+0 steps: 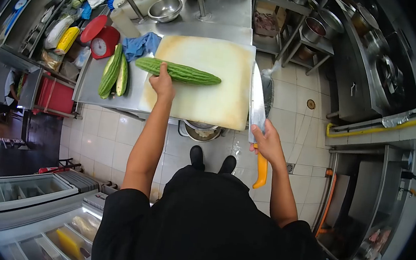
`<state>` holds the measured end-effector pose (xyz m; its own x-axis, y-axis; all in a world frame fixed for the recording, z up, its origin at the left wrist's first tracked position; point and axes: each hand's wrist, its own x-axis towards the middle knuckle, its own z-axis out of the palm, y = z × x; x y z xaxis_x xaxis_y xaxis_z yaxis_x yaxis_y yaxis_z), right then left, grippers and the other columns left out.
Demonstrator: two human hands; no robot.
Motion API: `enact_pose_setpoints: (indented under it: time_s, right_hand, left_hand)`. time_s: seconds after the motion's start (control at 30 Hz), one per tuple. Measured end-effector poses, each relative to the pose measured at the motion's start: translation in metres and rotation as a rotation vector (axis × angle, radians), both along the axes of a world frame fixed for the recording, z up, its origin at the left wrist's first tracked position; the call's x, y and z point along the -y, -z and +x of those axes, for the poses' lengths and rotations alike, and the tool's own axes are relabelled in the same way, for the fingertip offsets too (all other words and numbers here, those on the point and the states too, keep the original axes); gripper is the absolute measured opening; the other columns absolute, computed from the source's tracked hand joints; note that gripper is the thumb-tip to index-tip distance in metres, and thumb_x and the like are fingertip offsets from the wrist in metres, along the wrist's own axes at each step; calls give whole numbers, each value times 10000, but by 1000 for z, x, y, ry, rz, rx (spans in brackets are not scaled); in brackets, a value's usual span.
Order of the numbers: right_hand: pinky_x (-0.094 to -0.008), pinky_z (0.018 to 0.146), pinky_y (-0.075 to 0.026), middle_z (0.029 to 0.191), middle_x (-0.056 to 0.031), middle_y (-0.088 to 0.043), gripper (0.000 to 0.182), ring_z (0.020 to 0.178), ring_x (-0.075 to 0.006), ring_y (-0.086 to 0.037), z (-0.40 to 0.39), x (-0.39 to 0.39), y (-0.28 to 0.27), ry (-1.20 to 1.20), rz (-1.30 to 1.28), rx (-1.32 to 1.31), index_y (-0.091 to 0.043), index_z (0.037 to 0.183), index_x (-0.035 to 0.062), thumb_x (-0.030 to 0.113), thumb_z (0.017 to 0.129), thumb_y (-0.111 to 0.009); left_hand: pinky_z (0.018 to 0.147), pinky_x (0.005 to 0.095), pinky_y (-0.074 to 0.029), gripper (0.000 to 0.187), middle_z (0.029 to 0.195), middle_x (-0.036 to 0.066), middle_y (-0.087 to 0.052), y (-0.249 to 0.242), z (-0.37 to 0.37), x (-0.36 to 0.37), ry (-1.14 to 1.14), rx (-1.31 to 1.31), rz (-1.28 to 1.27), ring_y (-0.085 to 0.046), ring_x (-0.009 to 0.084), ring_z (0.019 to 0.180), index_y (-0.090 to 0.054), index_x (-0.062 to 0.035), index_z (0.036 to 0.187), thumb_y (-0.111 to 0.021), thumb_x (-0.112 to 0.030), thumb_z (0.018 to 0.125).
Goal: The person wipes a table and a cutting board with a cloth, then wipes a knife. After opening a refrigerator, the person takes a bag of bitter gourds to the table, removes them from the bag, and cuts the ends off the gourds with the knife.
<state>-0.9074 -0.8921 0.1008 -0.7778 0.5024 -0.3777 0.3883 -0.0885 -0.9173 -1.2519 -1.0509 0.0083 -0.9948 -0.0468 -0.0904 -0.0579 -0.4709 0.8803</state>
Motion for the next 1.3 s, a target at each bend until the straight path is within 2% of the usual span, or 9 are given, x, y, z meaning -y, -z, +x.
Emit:
enact_pose_setpoints:
  time_s: [0.1, 0.17, 0.23, 0.3, 0.33, 0.4, 0.5, 0.83, 1.3]
  right_hand:
    - [-246, 397, -431, 755, -63, -571, 226, 485, -115, -560, 1, 2, -6, -71, -78, 13, -467, 1034, 6, 208, 962, -535]
    - [-244, 398, -431, 760, -62, -573, 229, 490, -114, -560, -1, 4, -7, -98, -94, 27, -467, 1054, 6, 206, 963, -531]
    - [-232, 397, -425, 754, -58, -570, 207, 488, -108, -554, -3, 5, -5, -131, -137, 23, -466, 1054, 23, 203, 969, -522]
    - [-237, 401, -432, 771, -60, -571, 203, 496, -114, -564, -6, 8, -1, -118, -114, 28, -465, 1057, 22, 197, 968, -519]
    - [-241, 404, -440, 788, -62, -571, 200, 504, -121, -574, -5, 11, 2, -112, -93, 40, -463, 1060, 22, 191, 968, -515]
    - [-246, 411, -449, 801, -64, -572, 194, 516, -124, -586, -5, 13, 5, -122, -122, 44, -462, 1062, 19, 183, 966, -506]
    - [-260, 422, -464, 802, -79, -578, 186, 529, -134, -607, -4, 14, 4, -148, -113, 77, -456, 1049, 9, 171, 962, -490]
    - [-499, 668, -491, 768, -288, -622, 199, 719, -441, -635, -5, -8, -8, -169, 443, 205, -453, 943, -41, 156, 935, -473]
    - [-504, 739, -511, 874, -323, -621, 161, 815, -473, -629, -4, -7, -13, -297, 739, 271, -498, 962, -86, 3, 838, -446]
  left_hand:
    - [900, 359, -451, 597, 1105, 203, -562, -4, 10, 15, -90, 50, -401, -564, 281, 975, -453, 133, 1151, -730, -267, 806]
    - [1033, 431, -358, 770, 1258, 313, -449, -22, 22, 19, -179, -123, -1111, -470, 401, 1147, -368, 153, 1252, -750, -314, 775]
    - [1070, 533, -277, 791, 1352, 323, -363, -44, 40, 20, -216, -70, -1163, -363, 463, 1248, -364, 64, 1342, -744, -331, 772]
    - [1038, 608, -274, 691, 1328, 235, -456, -56, 35, 31, -191, -842, -1593, -414, 404, 1243, -451, -71, 1349, -737, -341, 781]
    - [1038, 608, -274, 691, 1328, 235, -456, -59, 31, 35, -183, -847, -1600, -414, 404, 1243, -451, -71, 1349, -737, -341, 781]
    - [1030, 633, -266, 577, 1254, 147, -551, -66, 24, 38, 674, -1212, -1398, -471, 340, 1207, -541, -139, 1287, -732, -336, 779]
    - [1021, 551, -314, 545, 1182, 124, -602, -70, 22, 26, 944, -1237, -1525, -512, 304, 1161, -576, -127, 1252, -729, -337, 772]
    - [851, 396, -458, 448, 1024, 137, -557, -73, 68, -68, 918, -1186, -1256, -551, 324, 963, -538, -43, 1109, -747, -200, 744]
    - [898, 399, -471, 405, 1091, 128, -577, -70, 64, -92, 1148, -1224, -1180, -558, 315, 1039, -584, -71, 1156, -636, -119, 757]
